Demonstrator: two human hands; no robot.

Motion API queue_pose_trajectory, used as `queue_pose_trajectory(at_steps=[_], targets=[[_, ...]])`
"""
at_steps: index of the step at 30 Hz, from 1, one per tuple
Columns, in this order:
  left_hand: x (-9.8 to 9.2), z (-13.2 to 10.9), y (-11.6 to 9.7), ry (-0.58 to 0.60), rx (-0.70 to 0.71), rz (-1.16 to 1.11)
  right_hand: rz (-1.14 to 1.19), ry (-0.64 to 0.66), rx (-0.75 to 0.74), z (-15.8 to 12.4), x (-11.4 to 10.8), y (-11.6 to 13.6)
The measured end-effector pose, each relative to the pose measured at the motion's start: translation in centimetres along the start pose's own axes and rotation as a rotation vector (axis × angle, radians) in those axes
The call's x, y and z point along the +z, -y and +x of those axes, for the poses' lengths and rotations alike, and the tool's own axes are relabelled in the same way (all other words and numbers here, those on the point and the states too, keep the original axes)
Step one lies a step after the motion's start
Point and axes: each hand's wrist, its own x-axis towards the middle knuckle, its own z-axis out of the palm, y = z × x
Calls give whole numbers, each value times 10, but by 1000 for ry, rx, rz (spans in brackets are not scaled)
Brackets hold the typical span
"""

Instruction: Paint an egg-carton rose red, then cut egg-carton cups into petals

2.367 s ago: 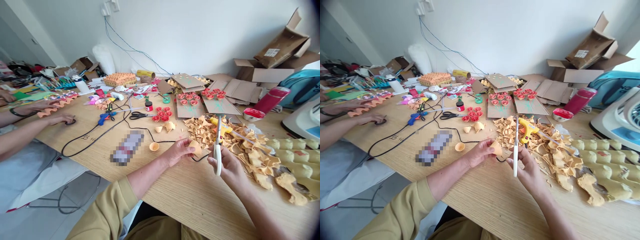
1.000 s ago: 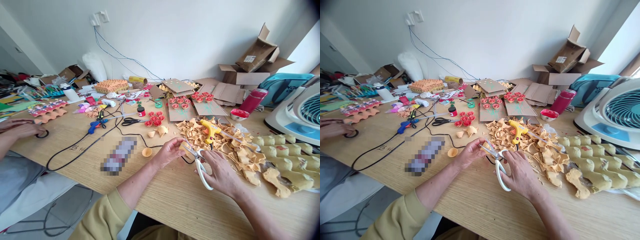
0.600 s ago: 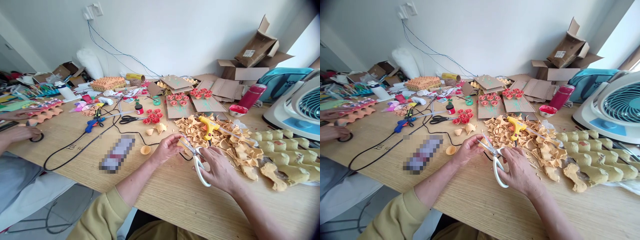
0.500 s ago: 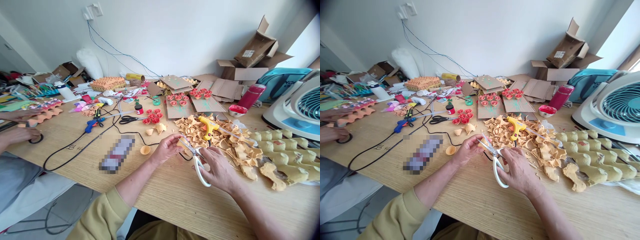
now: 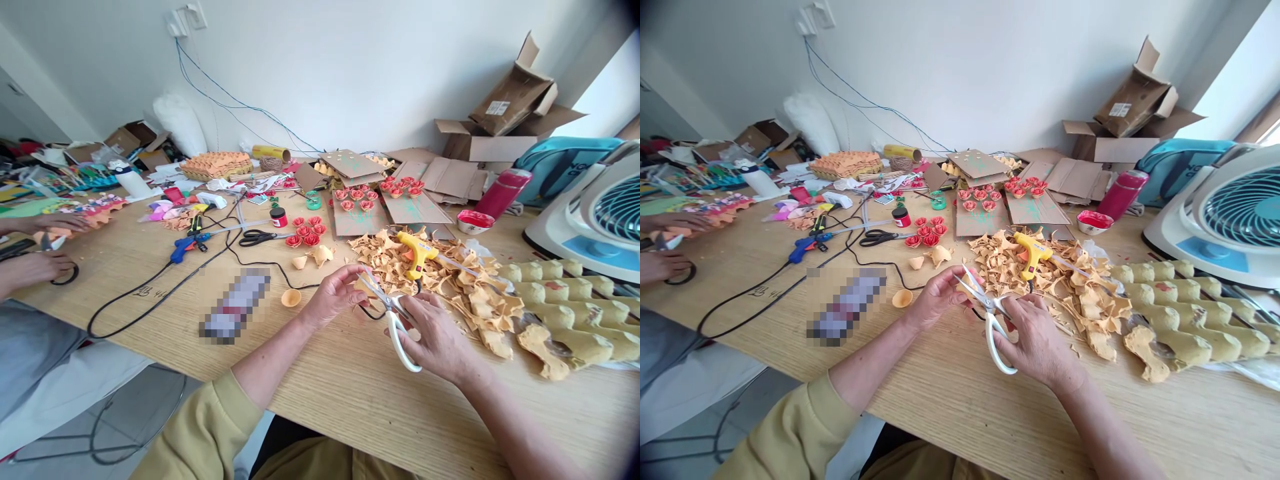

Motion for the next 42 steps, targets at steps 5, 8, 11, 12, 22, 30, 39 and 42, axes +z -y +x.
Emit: queue_pose_trajectory(at_steps=[5, 8, 11, 12, 22, 30, 39, 42], targets=[[-1, 0, 1, -15, 1, 24, -17, 0, 18, 1, 1, -1], [-2, 1, 2, -18, 18, 47, -29, 5, 27, 1, 1, -1], [-4, 2, 3, -23, 47, 71, -29, 9, 29, 1, 1, -1], [-4, 3, 4, -24, 56, 78, -28, 9, 28, 1, 1, 0], [-6, 5, 7, -26, 148, 143, -64, -2, 32, 1, 1, 0], [-1, 2, 0, -53, 100, 146, -70, -16, 22, 2, 0, 4], [1, -1, -4, -40, 49, 84, -54, -35, -15, 1, -2, 5], [1, -1, -4, -49, 55, 96, -38, -31, -11, 1, 0, 5]])
